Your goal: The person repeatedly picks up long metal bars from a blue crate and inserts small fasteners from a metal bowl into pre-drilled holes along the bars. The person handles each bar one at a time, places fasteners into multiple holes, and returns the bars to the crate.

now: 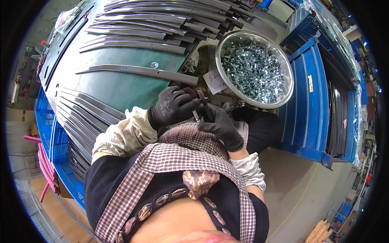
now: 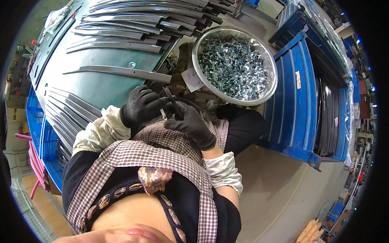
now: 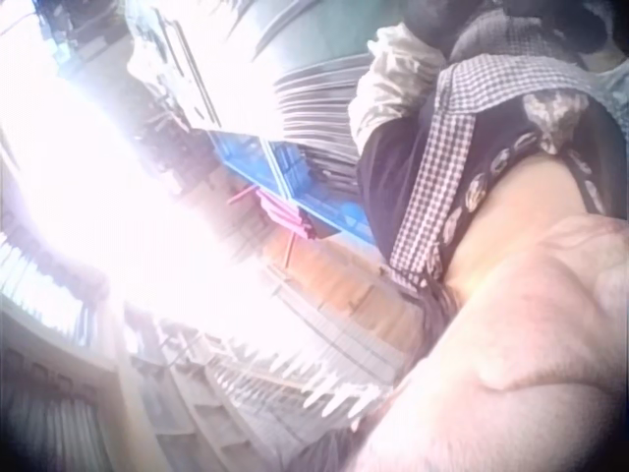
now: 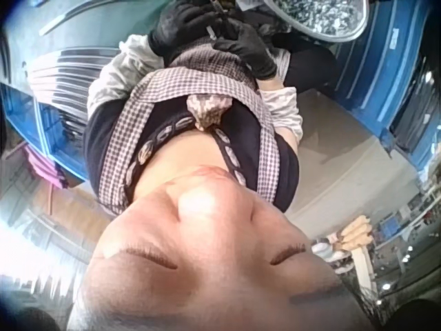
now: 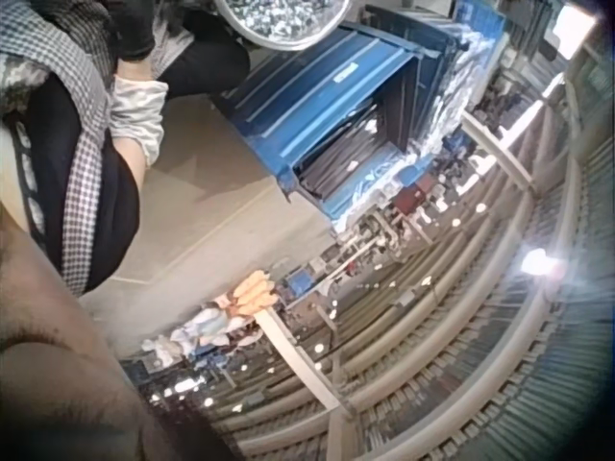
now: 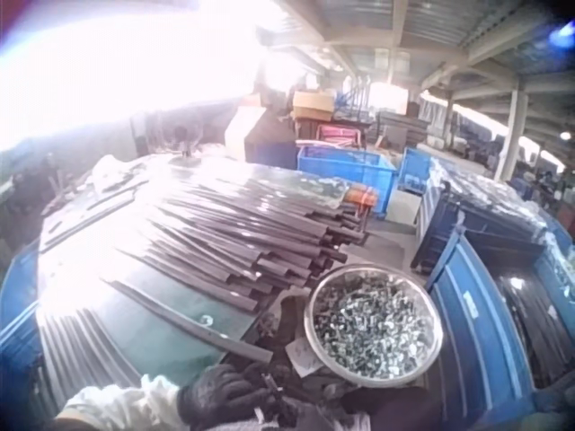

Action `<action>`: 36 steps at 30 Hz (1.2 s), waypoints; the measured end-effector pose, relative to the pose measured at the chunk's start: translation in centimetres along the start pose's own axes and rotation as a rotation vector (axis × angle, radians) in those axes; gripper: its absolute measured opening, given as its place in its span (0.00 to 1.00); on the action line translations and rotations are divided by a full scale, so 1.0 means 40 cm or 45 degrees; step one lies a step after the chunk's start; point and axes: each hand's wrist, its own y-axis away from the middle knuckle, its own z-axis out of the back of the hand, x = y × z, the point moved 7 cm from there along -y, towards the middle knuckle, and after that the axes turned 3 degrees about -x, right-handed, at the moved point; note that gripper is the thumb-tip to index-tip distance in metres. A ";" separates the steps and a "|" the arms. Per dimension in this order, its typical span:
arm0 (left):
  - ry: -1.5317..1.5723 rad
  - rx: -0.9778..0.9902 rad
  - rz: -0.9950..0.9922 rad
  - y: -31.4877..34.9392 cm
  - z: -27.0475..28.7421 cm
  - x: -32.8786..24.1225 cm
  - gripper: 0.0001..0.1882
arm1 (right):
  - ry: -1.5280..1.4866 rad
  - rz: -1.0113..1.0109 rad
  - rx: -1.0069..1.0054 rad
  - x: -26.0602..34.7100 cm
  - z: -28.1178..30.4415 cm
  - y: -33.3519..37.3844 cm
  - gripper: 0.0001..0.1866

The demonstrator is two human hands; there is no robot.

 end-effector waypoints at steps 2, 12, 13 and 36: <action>-0.018 0.057 -0.006 -0.004 -0.012 0.007 0.17 | 0.028 0.043 -0.058 -0.008 0.006 -0.010 0.21; -0.058 0.228 -0.080 0.033 -0.065 0.037 0.17 | -0.084 -0.108 -0.039 -0.046 0.039 -0.041 0.25; -0.087 0.236 -0.031 0.035 -0.065 0.060 0.19 | -0.024 -0.016 -0.066 -0.041 0.049 -0.050 0.23; 0.242 0.305 0.340 0.106 -0.123 0.279 0.20 | 0.780 0.121 -0.045 -0.034 0.180 -0.249 0.09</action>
